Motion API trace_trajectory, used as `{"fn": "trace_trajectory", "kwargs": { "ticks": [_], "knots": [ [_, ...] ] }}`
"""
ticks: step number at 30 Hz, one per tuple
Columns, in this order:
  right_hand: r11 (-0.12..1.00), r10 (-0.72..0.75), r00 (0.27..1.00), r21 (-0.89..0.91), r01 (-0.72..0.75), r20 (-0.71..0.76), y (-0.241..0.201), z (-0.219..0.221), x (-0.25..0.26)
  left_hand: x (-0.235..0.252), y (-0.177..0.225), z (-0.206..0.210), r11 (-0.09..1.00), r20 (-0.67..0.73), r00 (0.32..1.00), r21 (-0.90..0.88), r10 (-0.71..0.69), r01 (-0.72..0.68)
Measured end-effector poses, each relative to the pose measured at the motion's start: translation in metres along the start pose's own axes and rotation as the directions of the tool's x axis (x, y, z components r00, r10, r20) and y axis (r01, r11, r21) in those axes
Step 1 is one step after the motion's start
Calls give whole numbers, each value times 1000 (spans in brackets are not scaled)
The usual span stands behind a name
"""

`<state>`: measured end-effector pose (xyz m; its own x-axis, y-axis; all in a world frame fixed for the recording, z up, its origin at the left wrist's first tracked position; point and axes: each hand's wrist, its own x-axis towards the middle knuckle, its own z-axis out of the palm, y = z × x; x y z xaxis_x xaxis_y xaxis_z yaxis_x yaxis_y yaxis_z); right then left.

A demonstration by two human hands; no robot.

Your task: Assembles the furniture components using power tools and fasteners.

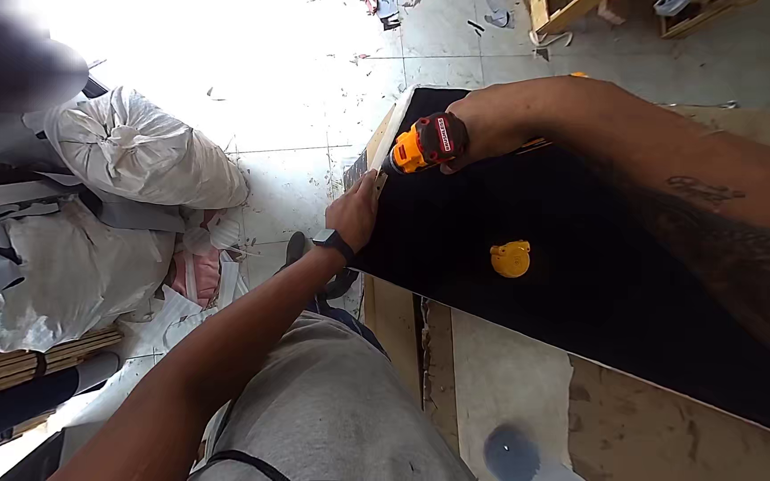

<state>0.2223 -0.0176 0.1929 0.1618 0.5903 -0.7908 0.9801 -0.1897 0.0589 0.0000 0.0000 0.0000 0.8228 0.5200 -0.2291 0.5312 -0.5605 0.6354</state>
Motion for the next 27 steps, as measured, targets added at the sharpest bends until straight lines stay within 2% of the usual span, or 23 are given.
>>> {"fn": "trace_trajectory", "kwargs": {
  "ticks": [3,7,10,12,13,15,17,18,20,22,23,24,25,26,27],
  "knots": [
    [998,-69,996,-4,69,-50,6,2,-9,2,1,0,1000,-8,1000,-8,23,-23],
    [997,-20,981,64,32,-191,9,12,-60,4,-1,-1,998,12,999,-46,34,-33],
    [961,152,913,271,-47,-380,-8,48,-126,4,-6,-8,990,80,995,-135,52,-41],
    [877,347,812,469,-104,-469,-38,96,-165,2,-14,-17,966,162,986,-259,31,12],
    [803,462,747,583,-124,-477,-59,129,-181,-1,-17,-24,948,184,983,-315,25,35],
    [531,704,611,840,-113,-362,-111,201,-211,-9,-17,-39,933,128,988,-358,90,-39],
    [151,856,496,988,32,-147,-174,264,-237,-15,0,-50,907,-54,963,-327,263,-265],
    [11,903,426,993,114,-59,-206,291,-246,-20,17,-52,869,-151,926,-321,346,-377],
    [-188,946,304,955,228,113,-265,338,-267,-42,75,-46,775,-220,834,-308,506,-552],
    [-354,922,259,898,262,288,-308,378,-292,-83,159,-22,658,-73,705,-305,705,-689],
    [-394,908,256,884,251,332,-324,399,-305,-111,205,-1,581,57,601,-340,797,-739],
    [-414,898,262,882,226,354,-339,421,-319,-143,249,26,496,202,454,-401,868,-770],
    [-411,895,269,890,195,355,-352,442,-331,-178,289,60,402,344,257,-465,903,-789],
    [-393,896,285,906,156,339,-363,462,-343,-215,322,101,308,466,43,-509,884,-804],
    [-362,897,311,926,108,315,-370,480,-356,-251,348,146,221,564,-141,-524,813,-822]
  ]
}}
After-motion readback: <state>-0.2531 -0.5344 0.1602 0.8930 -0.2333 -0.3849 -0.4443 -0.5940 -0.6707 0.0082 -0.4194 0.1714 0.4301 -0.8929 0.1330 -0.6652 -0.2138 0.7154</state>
